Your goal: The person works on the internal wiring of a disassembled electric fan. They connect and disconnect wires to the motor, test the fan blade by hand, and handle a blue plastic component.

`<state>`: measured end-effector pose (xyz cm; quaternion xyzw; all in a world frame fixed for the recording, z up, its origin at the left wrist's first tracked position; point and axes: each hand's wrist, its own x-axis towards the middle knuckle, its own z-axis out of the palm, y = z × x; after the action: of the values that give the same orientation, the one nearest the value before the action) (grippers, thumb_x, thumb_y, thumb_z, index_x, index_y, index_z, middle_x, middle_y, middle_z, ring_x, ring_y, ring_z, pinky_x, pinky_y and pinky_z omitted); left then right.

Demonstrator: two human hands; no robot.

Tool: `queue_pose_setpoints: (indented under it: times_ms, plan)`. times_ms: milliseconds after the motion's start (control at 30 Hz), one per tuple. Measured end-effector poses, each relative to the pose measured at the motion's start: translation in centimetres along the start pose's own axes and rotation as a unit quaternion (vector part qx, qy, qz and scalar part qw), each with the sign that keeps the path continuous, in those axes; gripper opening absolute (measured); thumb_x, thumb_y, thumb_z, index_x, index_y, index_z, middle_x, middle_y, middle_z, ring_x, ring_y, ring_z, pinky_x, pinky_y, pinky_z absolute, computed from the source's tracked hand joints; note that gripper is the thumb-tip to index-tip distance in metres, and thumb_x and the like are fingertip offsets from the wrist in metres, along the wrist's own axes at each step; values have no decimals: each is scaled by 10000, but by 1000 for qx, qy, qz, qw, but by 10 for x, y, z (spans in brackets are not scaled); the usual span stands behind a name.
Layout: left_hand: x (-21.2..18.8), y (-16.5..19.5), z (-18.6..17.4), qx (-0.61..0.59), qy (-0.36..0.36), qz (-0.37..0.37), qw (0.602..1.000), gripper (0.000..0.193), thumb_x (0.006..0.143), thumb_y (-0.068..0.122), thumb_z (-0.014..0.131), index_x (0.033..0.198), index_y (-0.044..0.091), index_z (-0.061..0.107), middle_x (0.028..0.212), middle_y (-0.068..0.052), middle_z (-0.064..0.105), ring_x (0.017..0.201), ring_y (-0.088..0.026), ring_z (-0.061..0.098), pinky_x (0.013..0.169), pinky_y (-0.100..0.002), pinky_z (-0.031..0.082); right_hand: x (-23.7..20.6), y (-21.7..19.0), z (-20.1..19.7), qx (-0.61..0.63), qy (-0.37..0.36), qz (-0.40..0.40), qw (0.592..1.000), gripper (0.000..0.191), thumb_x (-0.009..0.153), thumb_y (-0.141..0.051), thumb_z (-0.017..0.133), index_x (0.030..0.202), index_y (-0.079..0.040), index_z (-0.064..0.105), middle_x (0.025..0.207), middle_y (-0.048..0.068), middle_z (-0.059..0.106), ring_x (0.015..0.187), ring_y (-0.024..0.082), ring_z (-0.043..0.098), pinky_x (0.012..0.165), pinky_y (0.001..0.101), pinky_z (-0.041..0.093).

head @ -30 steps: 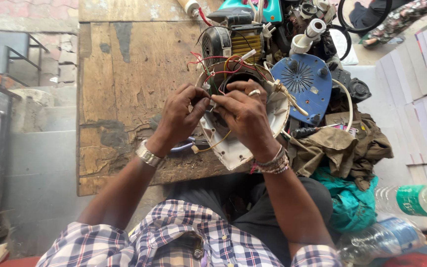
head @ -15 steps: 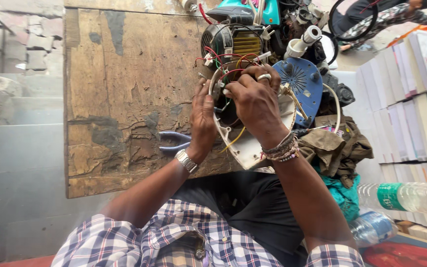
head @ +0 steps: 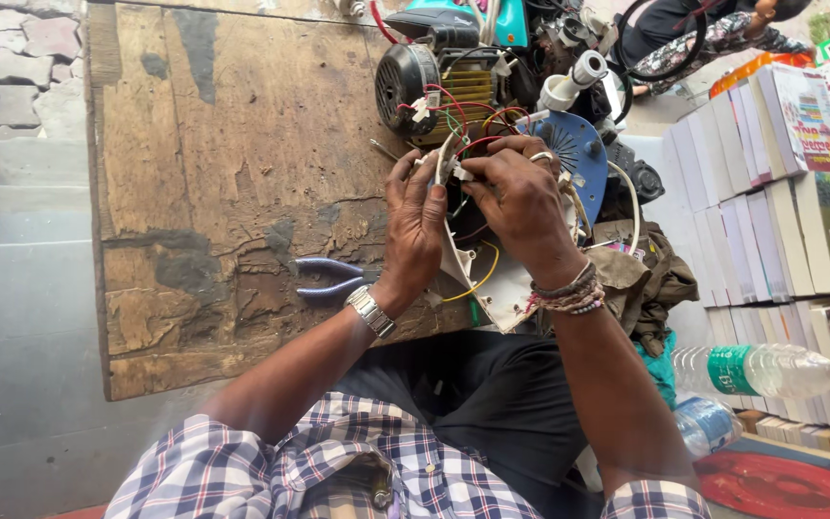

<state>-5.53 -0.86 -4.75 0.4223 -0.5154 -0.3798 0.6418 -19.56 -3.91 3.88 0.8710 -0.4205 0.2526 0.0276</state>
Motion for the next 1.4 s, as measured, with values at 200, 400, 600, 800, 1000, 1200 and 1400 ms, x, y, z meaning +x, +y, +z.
queue_pose_setpoints:
  times_ms: [200,400,600,800,1000,1200,1400]
  plan:
    - [-1,-4,-2,-1,-4,2,1000,419,1147,284,438,1526,112,486,1590,-186,338,1482,-318,412,1205,-411,409,-6,-1,8,47,-5,66,997,183,923,-146,802,1092,-82,774,965,73,687,1077,267,628,917,390,470]
    - [-3,-4,-3,11,-18,6,1000,427,1144,303,431,1526,119,485,1588,-187,343,1472,-315,428,1190,-408,427,-6,-3,9,19,37,39,998,150,907,-162,804,1011,-60,766,957,66,706,1092,277,625,943,417,465]
    - [-4,-7,-4,30,-26,10,999,435,1148,304,427,1537,114,474,1590,-197,339,1477,-327,421,1204,-419,406,-8,-6,11,-6,34,66,997,156,935,-216,792,990,-72,765,980,67,692,1122,290,606,921,418,470]
    - [-5,-9,-4,36,-31,12,999,446,1152,312,418,1550,115,456,1597,-203,331,1495,-348,398,1216,-435,393,-10,-6,14,-46,52,49,996,157,911,-236,800,972,-94,773,975,42,689,1144,282,587,936,429,472]
    - [-6,-9,-4,42,-32,9,999,451,1150,318,412,1555,123,451,1602,-201,328,1492,-340,404,1219,-435,385,-9,-8,13,-42,50,47,997,135,911,-225,808,970,-107,778,972,37,686,1151,271,586,977,437,423]
    - [-7,-10,-2,36,-37,11,999,443,1150,308,425,1551,123,457,1600,-197,331,1494,-337,401,1227,-433,378,-3,-17,7,-86,42,13,995,155,887,-223,810,963,-93,775,952,33,677,1143,266,579,1007,455,386]
    - [-8,-8,-2,44,-41,18,998,433,1152,298,429,1549,128,465,1603,-188,338,1501,-328,396,1229,-437,385,-4,-24,4,-112,18,15,993,161,893,-188,787,993,-65,762,993,78,656,1156,290,566,1025,447,392]
